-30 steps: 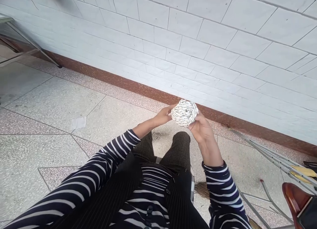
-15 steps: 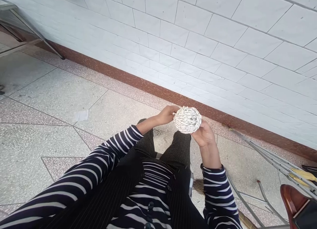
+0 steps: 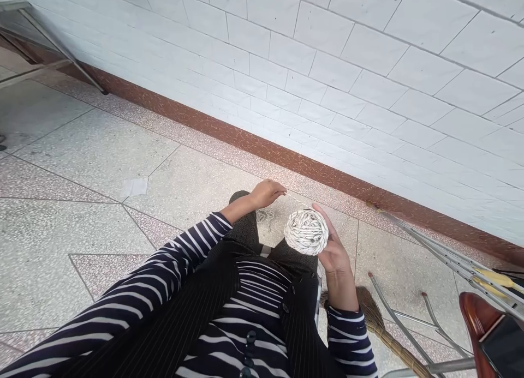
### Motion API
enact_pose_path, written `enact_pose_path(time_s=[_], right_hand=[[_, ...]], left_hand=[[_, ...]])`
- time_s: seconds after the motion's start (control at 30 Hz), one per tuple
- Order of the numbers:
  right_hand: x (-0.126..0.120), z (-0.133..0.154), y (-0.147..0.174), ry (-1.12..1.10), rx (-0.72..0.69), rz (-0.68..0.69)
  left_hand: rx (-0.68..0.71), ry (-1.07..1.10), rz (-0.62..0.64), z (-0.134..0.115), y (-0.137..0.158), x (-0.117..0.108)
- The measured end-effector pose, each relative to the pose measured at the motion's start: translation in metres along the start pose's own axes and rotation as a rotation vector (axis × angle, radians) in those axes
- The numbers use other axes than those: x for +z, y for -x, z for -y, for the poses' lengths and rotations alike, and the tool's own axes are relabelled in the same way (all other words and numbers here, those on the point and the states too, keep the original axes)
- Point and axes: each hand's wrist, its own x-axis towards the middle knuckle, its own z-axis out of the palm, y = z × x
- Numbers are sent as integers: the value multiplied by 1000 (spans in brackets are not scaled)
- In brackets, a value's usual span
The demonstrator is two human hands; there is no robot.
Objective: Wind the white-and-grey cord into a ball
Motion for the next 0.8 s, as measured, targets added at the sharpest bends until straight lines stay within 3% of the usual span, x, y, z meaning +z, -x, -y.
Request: enact_pose_path(time_s=[0.23, 0.5, 0.67, 0.8], right_hand=[[1, -5, 25, -10, -38, 44], [-21, -1, 50, -32, -94, -4], [-34, -1, 60, -71, -121, -5], [-33, -5, 60, -48, -131, -51]], left_hand=[[-32, 87, 175, 4, 12, 35], [-188, -30, 196, 20, 16, 58], [-310, -97, 210, 34, 0, 30], [-334, -167, 116, 25, -55, -22]])
